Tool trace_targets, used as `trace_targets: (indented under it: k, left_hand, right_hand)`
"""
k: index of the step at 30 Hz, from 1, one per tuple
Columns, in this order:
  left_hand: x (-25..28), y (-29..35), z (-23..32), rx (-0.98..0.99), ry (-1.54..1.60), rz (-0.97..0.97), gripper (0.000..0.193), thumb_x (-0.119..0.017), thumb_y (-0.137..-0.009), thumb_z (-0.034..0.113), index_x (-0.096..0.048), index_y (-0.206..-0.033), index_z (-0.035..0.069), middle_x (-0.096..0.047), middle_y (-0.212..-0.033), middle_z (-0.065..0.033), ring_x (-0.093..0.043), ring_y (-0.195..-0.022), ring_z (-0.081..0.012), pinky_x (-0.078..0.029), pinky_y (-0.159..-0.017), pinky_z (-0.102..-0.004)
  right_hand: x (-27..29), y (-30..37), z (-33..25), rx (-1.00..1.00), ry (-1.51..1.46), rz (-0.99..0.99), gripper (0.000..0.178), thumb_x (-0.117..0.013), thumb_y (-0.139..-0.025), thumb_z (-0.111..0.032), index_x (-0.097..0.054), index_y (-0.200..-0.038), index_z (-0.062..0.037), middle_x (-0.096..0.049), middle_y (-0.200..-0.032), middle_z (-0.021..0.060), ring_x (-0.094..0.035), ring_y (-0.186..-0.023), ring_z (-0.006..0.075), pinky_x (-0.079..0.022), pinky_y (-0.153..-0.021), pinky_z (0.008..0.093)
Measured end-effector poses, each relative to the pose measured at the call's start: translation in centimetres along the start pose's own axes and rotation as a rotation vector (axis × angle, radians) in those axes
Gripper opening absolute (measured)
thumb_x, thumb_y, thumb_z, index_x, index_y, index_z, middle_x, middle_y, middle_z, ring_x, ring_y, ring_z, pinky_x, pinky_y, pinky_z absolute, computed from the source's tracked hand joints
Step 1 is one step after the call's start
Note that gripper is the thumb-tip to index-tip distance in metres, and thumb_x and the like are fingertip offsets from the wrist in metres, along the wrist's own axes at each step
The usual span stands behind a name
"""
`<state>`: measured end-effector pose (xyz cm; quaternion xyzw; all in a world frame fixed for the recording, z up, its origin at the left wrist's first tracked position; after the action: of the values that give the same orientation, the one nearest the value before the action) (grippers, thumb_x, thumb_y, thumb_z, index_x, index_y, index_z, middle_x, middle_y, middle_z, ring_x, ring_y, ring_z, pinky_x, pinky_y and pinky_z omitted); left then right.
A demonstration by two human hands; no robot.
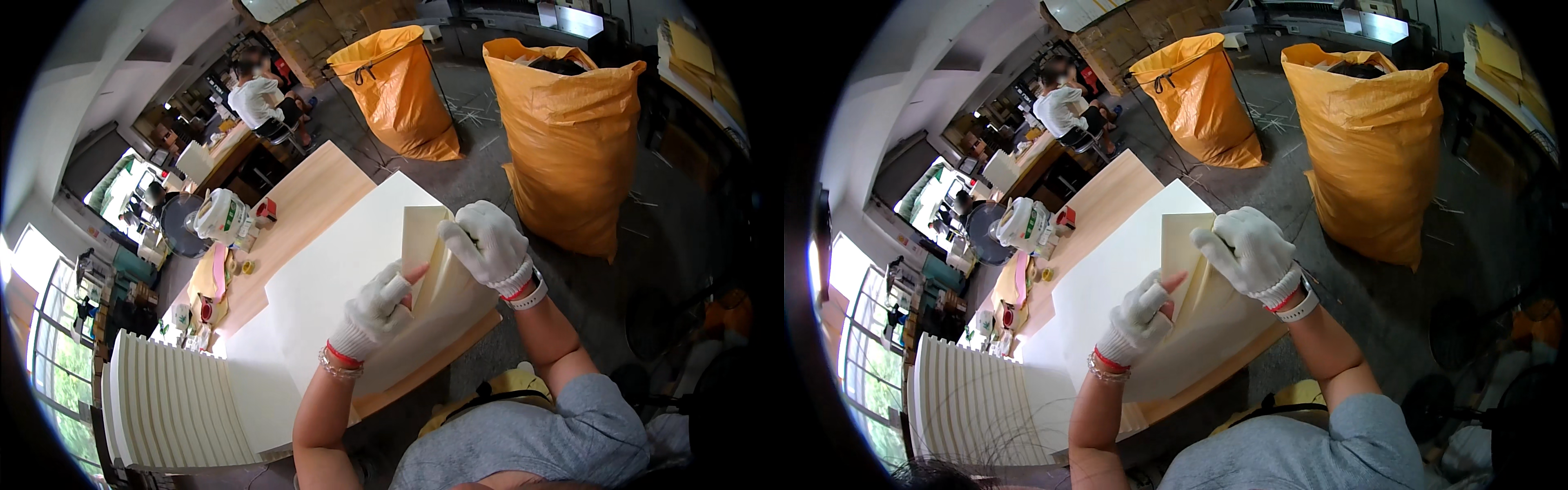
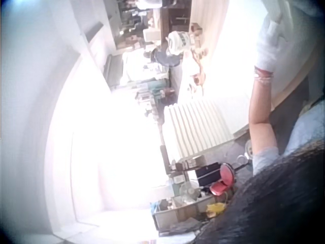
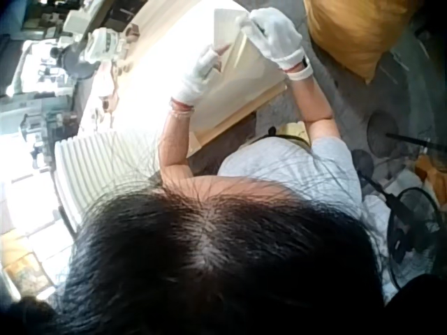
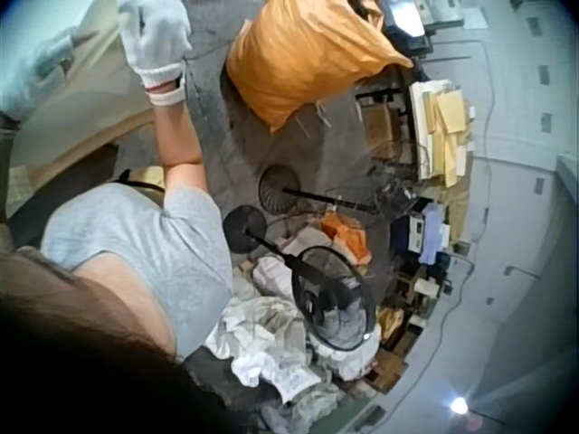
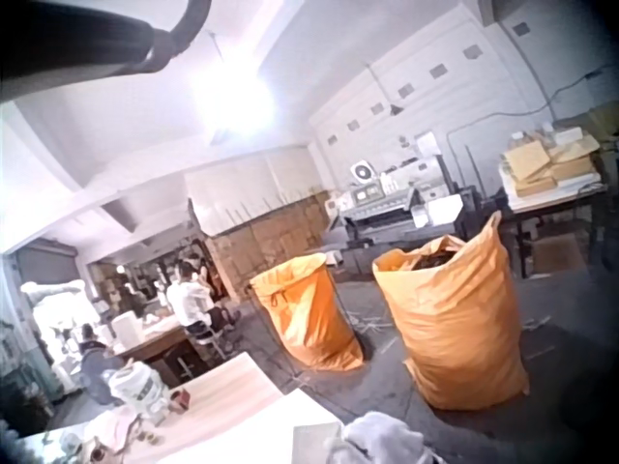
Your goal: The person repeatedly picks up a white rectangular panel from a stack on the left and places it onto a growing pile on the right. The person wears white gloves and handles the panels one by one in a repetitive loop throughout the video.
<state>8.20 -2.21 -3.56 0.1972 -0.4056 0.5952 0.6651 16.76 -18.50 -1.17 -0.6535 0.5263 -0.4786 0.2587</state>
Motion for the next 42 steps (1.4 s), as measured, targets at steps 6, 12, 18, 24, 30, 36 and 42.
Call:
trace_targets:
  k: [6, 12, 18, 24, 30, 36, 42]
  left_hand:
    - [0.2, -0.3, 1.4, -0.115, 0.045, 0.069, 0.045, -0.081, -0.08, 0.007, -0.066, -0.123, 0.005, -0.062, -0.126, -0.0149, -0.064, -0.109, -0.0289, -0.05, -0.094, -0.0337]
    - [0.6, 0.0, 1.6, -0.19, -0.061, 0.151, 0.047, -0.082, -0.08, 0.007, -0.066, -0.124, 0.004, -0.062, -0.123, -0.0141, -0.064, -0.108, -0.0292, -0.05, -0.094, -0.0343]
    - [0.0, -0.5, 1.6, -0.119, -0.013, 0.008, 0.049, -0.077, -0.082, 0.002, -0.065, -0.13, 0.006, -0.061, -0.131, -0.0176, -0.063, -0.115, -0.0328, -0.049, -0.098, -0.0373]
    - [0.3, -0.3, 1.4, -0.149, 0.03, 0.149, 0.049, -0.075, -0.081, -0.001, -0.066, -0.128, 0.007, -0.06, -0.13, -0.0178, -0.063, -0.115, -0.0326, -0.049, -0.097, -0.037]
    - [-0.7, -0.5, 0.4, -0.077, -0.03, -0.063, 0.048, -0.074, -0.081, -0.001, -0.064, -0.127, 0.007, -0.042, -0.155, -0.0262, -0.061, -0.124, -0.0382, -0.051, -0.099, -0.0385]
    - [0.0, -0.4, 1.1, -0.193, -0.052, 0.155, 0.045, -0.073, -0.077, 0.002, -0.065, -0.122, 0.004, -0.044, -0.152, -0.0274, -0.067, -0.114, -0.0391, -0.055, -0.094, -0.0405]
    - [-1.0, -0.5, -0.4, -0.057, -0.056, -0.004, 0.04, -0.073, -0.08, -0.002, -0.065, -0.118, 0.006, -0.041, -0.155, -0.0262, -0.061, -0.125, -0.0386, -0.051, -0.099, -0.039]
  right_hand:
    - [0.0, -0.2, -0.5, -0.02, 0.04, 0.024, 0.033, -0.058, -0.101, -0.021, -0.055, -0.075, -0.0015, -0.052, -0.07, 0.0151, -0.053, -0.068, 0.0367, -0.042, -0.065, 0.0461]
    - [0.3, 0.0, 0.3, -0.104, -0.05, 0.007, 0.031, -0.058, -0.101, -0.021, -0.057, -0.077, -0.0015, -0.054, -0.071, 0.0146, -0.054, -0.069, 0.0367, -0.043, -0.065, 0.0461]
    - [0.3, -0.2, -1.5, 0.066, 0.077, -0.008, 0.018, -0.063, -0.098, -0.016, -0.059, -0.086, -0.0023, -0.055, -0.075, 0.0129, -0.056, -0.071, 0.0338, -0.045, -0.064, 0.045]
    - [0.3, -0.1, -0.2, -0.056, -0.066, 0.03, 0.026, -0.061, -0.101, -0.021, -0.056, -0.081, -0.0048, -0.053, -0.072, 0.0136, -0.056, -0.072, 0.035, -0.045, -0.066, 0.0459]
    - [0.2, -0.1, -0.2, -0.096, -0.024, 0.015, 0.026, -0.061, -0.1, -0.021, -0.056, -0.081, -0.0044, -0.053, -0.072, 0.0137, -0.056, -0.072, 0.0349, -0.045, -0.067, 0.0455]
    - [0.1, 0.1, -1.0, 0.031, 0.059, 0.029, 0.028, -0.065, -0.098, -0.022, -0.056, -0.079, -0.0041, -0.054, -0.071, 0.0144, -0.055, -0.071, 0.0354, -0.044, -0.067, 0.0456]
    - [0.6, -0.1, -0.3, -0.078, -0.052, 0.042, 0.025, -0.064, -0.098, -0.02, -0.057, -0.08, -0.0038, -0.054, -0.071, 0.0141, -0.055, -0.071, 0.0352, -0.044, -0.067, 0.0455]
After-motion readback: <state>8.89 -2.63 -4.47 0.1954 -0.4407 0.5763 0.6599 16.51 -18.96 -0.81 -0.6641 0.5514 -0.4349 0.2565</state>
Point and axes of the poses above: each hand's wrist, its own y-axis away from the middle knuckle, its own x-axis out of the back of the hand, z = x × y, the point moved 9 cm from there along -y, towards the middle knuckle
